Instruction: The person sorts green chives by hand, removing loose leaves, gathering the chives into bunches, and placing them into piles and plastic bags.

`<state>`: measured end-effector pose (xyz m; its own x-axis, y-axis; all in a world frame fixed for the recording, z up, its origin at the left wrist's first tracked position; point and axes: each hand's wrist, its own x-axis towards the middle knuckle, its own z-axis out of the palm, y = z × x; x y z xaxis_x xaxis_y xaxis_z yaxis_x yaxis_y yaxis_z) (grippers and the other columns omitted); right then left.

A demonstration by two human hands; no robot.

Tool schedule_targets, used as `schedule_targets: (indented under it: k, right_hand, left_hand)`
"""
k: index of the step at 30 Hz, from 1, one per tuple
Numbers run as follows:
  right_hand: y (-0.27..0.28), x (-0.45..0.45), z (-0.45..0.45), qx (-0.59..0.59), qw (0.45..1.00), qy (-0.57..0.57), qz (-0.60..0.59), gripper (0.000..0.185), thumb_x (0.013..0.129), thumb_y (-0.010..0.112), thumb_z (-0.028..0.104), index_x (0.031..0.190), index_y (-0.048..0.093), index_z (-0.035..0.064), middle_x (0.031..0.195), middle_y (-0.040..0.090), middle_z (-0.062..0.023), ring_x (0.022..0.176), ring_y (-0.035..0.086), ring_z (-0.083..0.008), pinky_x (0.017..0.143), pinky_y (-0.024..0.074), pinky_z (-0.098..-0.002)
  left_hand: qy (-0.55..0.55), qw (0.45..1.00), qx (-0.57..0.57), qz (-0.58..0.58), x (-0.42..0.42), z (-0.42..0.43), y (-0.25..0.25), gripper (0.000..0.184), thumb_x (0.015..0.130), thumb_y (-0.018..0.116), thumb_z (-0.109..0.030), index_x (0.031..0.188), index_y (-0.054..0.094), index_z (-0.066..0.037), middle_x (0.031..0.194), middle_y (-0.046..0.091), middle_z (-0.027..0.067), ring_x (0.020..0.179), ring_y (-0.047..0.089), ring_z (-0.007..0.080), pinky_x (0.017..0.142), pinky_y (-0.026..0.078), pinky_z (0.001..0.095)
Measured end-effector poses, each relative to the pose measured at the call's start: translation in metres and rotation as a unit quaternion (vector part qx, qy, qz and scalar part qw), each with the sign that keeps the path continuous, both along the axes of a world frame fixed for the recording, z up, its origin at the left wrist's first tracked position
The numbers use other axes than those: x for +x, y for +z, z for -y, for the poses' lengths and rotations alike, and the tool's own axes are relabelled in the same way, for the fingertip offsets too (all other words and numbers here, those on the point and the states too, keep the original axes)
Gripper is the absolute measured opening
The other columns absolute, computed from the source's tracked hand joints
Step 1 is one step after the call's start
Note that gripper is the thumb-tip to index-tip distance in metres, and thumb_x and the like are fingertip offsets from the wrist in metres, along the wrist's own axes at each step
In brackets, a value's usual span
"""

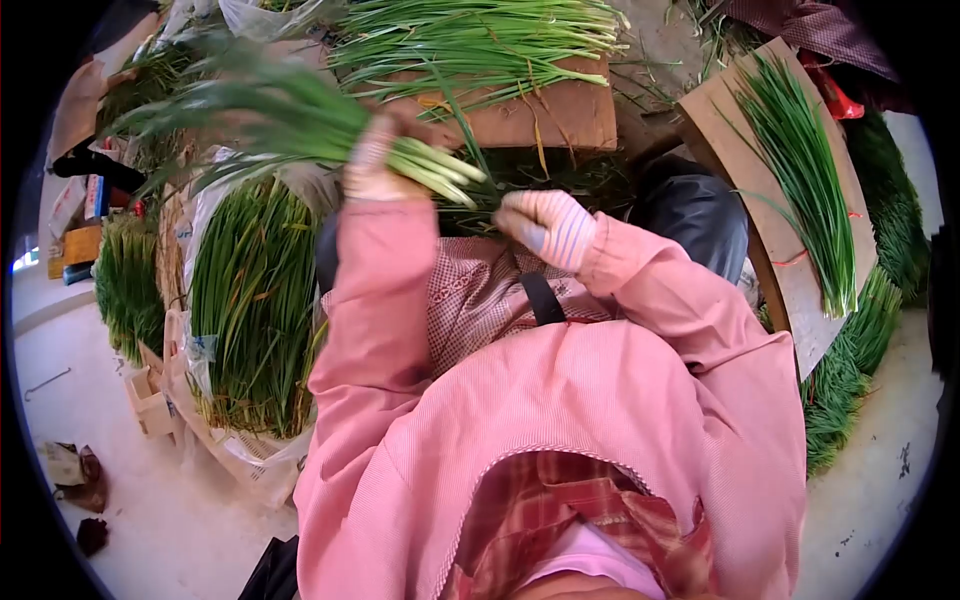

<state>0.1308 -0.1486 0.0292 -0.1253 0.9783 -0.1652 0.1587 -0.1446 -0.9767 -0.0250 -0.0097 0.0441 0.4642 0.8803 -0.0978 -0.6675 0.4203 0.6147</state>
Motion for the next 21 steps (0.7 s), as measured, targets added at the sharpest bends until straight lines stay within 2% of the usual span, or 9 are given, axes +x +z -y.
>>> schedule_targets:
  k: [2, 4, 6, 8, 9, 12, 13, 18, 21]
  right_hand:
    - [0.002, 0.010, 0.016, -0.054, 0.988, 0.096, 0.109, 0.017, 0.081, 0.053, 0.021, 0.081, 0.057, 0.0048, 0.068, 0.056, -0.0144, 0.063, 0.055, -0.0255, 0.060, 0.0445, -0.0325]
    - [-0.017, 0.032, 0.019, -0.018, 0.910, 0.260, 0.322, 0.020, 0.078, 0.055, 0.021, 0.088, 0.055, 0.0037, 0.070, 0.055, -0.0160, 0.068, 0.056, -0.0290, 0.064, 0.0460, -0.0370]
    - [0.007, 0.064, 0.010, -0.014, 0.898, 0.218, 0.383, 0.028, 0.075, 0.056, 0.025, 0.096, 0.053, 0.0059, 0.082, 0.057, -0.0195, 0.078, 0.054, -0.0370, 0.070, 0.0447, -0.0422]
    - [-0.015, 0.097, -0.028, 0.086, 0.872, 0.023, 0.481, 0.034, 0.076, 0.055, 0.024, 0.105, 0.049, 0.0070, 0.087, 0.055, -0.0200, 0.083, 0.054, -0.0355, 0.072, 0.0448, -0.0405]
    - [-0.011, 0.112, -0.052, 0.065, 0.849, -0.033, 0.523, 0.037, 0.077, 0.054, 0.025, 0.109, 0.047, 0.0079, 0.091, 0.054, -0.0196, 0.085, 0.053, -0.0357, 0.073, 0.0445, -0.0409]
    - [-0.038, 0.150, -0.103, 0.129, 0.765, -0.119, 0.619, 0.046, 0.078, 0.054, 0.024, 0.119, 0.040, 0.0129, 0.101, 0.051, -0.0176, 0.092, 0.051, -0.0355, 0.075, 0.0438, -0.0425]
    - [-0.031, 0.143, -0.107, 0.015, 0.769, -0.076, 0.635, 0.043, 0.078, 0.054, 0.025, 0.118, 0.042, 0.0153, 0.107, 0.050, -0.0158, 0.096, 0.050, -0.0336, 0.077, 0.0436, -0.0428]
    - [-0.009, 0.154, -0.124, -0.056, 0.755, 0.047, 0.652, 0.031, 0.081, 0.051, 0.031, 0.106, 0.052, 0.0128, 0.096, 0.056, -0.0158, 0.090, 0.054, -0.0326, 0.077, 0.0447, -0.0397]
    - [-0.003, 0.203, -0.154, 0.097, 0.814, -0.086, 0.566, 0.033, 0.084, 0.048, 0.037, 0.100, 0.055, 0.0095, 0.091, 0.057, -0.0184, 0.090, 0.052, -0.0359, 0.077, 0.0426, -0.0373]
  left_hand:
    - [0.047, 0.994, -0.040, -0.092, -0.035, -0.044, 0.030, 0.016, 0.071, 0.067, -0.015, 0.080, 0.057, -0.008, 0.077, 0.060, 0.0089, 0.071, 0.059, 0.0257, 0.068, 0.051, 0.0454]
    - [0.056, 0.998, 0.006, -0.005, -0.065, -0.076, 0.055, 0.010, 0.078, 0.058, -0.018, 0.081, 0.057, -0.008, 0.074, 0.059, 0.0102, 0.073, 0.058, 0.0255, 0.069, 0.051, 0.0407]
    - [0.195, 0.974, 0.117, -0.020, -0.080, -0.098, 0.064, 0.007, 0.078, 0.059, -0.013, 0.083, 0.058, -0.007, 0.078, 0.060, 0.0094, 0.074, 0.058, 0.0249, 0.072, 0.051, 0.0407]
    - [0.207, 0.961, 0.183, -0.006, -0.075, -0.074, 0.068, 0.011, 0.076, 0.062, -0.012, 0.086, 0.059, -0.008, 0.081, 0.061, 0.0066, 0.076, 0.058, 0.0234, 0.073, 0.051, 0.0410]
    - [0.100, 0.979, 0.166, 0.063, -0.070, -0.065, 0.066, 0.015, 0.073, 0.066, -0.016, 0.086, 0.060, -0.011, 0.082, 0.062, 0.0034, 0.077, 0.058, 0.0206, 0.073, 0.050, 0.0408]
    - [0.043, 0.989, 0.081, 0.114, -0.024, -0.035, 0.052, 0.016, 0.069, 0.070, -0.022, 0.082, 0.062, -0.016, 0.065, 0.054, -0.0055, 0.061, 0.051, 0.0128, 0.063, 0.044, 0.0314]
    - [0.025, 0.983, 0.054, 0.173, -0.013, -0.028, 0.041, 0.018, 0.073, 0.068, -0.023, 0.087, 0.060, -0.015, 0.062, 0.050, -0.0059, 0.058, 0.048, 0.0113, 0.061, 0.043, 0.0313]
    - [0.001, 0.953, -0.047, 0.301, 0.011, -0.008, 0.017, 0.014, 0.079, 0.060, -0.019, 0.092, 0.058, -0.015, 0.055, 0.033, -0.0079, 0.050, 0.031, 0.0072, 0.055, 0.032, 0.0282]
    - [-0.009, 0.957, -0.011, 0.289, 0.009, -0.005, 0.010, 0.015, 0.078, 0.060, -0.014, 0.092, 0.058, -0.016, 0.053, 0.031, -0.0074, 0.047, 0.029, 0.0084, 0.053, 0.030, 0.0291]
